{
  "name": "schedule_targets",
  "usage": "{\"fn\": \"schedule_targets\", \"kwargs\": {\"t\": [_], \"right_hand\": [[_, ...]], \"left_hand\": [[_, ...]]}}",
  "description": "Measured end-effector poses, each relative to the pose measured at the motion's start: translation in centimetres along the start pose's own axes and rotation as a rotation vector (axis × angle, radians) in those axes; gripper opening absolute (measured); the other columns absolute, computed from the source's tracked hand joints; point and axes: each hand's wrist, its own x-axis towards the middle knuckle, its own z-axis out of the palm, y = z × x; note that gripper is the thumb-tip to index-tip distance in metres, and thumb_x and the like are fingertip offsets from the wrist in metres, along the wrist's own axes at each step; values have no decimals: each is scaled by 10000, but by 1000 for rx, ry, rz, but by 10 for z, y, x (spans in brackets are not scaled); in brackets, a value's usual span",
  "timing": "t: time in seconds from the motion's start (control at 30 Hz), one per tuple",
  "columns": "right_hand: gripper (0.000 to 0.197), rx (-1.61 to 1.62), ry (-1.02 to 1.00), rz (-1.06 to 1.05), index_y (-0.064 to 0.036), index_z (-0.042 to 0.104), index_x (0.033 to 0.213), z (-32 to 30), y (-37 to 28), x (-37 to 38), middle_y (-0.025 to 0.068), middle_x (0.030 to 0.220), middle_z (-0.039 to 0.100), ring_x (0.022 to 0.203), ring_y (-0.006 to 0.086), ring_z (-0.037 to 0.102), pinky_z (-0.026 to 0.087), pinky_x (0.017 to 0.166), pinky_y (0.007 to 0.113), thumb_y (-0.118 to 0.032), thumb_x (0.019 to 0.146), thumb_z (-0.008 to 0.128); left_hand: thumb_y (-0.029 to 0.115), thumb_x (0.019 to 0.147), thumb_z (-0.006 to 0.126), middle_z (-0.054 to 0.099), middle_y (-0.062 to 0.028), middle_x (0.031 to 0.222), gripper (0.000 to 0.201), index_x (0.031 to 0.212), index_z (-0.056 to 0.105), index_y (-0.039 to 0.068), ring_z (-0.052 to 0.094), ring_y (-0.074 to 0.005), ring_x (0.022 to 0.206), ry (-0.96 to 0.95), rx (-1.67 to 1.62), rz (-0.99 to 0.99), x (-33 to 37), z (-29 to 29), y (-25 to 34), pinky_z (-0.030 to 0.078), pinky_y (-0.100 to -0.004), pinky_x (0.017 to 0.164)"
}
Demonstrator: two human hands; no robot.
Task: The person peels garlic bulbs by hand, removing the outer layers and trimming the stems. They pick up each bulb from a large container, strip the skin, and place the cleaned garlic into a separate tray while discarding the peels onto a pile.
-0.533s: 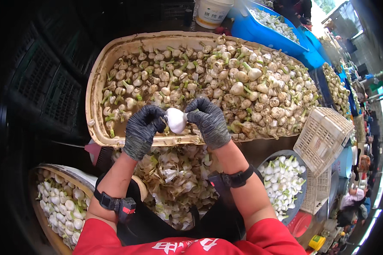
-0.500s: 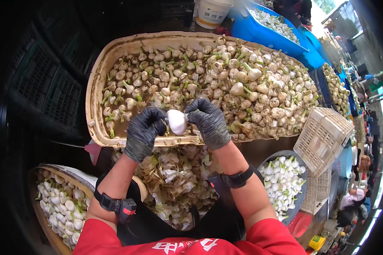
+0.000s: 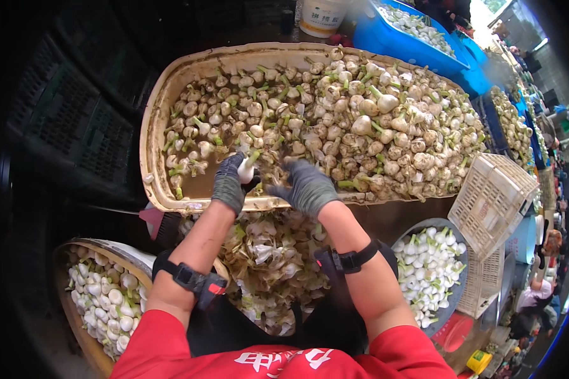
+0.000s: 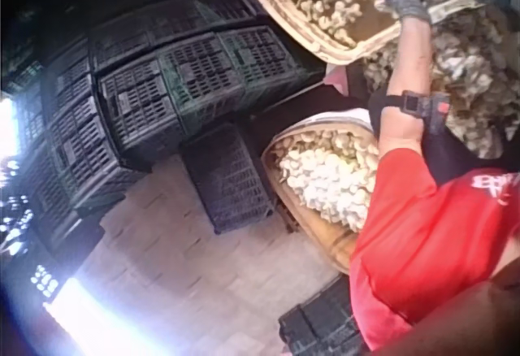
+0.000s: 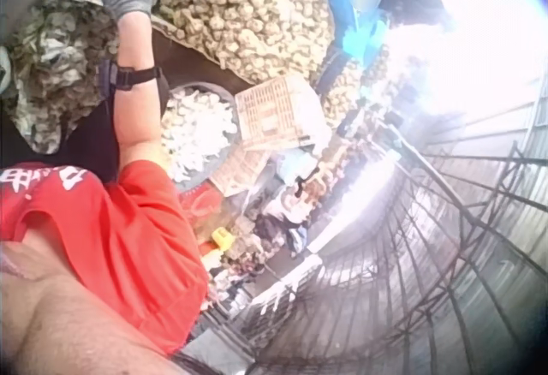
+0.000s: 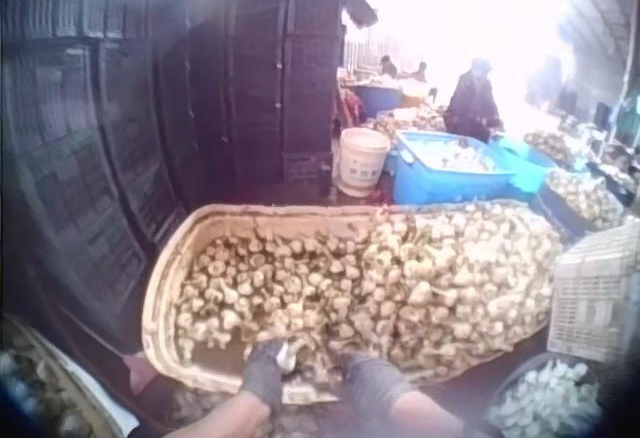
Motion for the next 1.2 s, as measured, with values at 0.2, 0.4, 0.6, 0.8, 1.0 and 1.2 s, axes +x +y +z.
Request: {"fn": "schedule_targets", "kwargs": {"t": [0.2,0.4,0.6,0.8,1.0,1.2], "right_hand": [[449,-291,-86,-592,-73,622,1057,87,62,-9,186,1069,609,989,346,574,451,866,400,-407,756,631],[424,-306,-422,-190,-46,595,1020,30,-12,-13,169,970,613,936,333,587,463,814,418,-372,755,656],[395,-263,-468,-149,-46,589,1000,26,-27,-9,151,1004,599,950,325,580,460,812,416,-354,762,654],[367,-259,-476,-153,-66,627,997,28,-19,-6,151,964,634,932,308,608,483,806,402,-333,746,655],[233,-184,25,-222,-91,649,909,16,-24,-2,122,841,622,799,297,608,481,722,406,-280,774,642],[130,214,558,-336,-113,667,822,7,-33,-4,94,739,598,705,282,604,479,645,381,-224,755,648]], "left_hand": [[166,887,568,648,-53,1019,231,1060,605,18,594,-130,924,-98,-1107,594,-71,8,104,476,-254,825],[321,764,639,631,-183,991,382,1034,603,53,610,-328,920,236,274,-240,69,-5,-133,476,-410,814],[145,684,662,528,-168,1203,547,1203,501,86,466,-281,1165,-7,289,85,107,72,-237,407,-367,944],[264,694,685,602,-150,983,411,1028,574,52,588,-288,920,-334,326,1,92,43,-139,477,-378,791],[444,836,523,608,-93,920,323,980,564,158,571,-243,846,-392,-1701,-470,17,-24,-72,504,-394,738],[471,866,519,604,-63,989,417,1094,544,123,581,-194,890,-256,-2015,-120,-62,-12,-10,514,-325,745]]}}
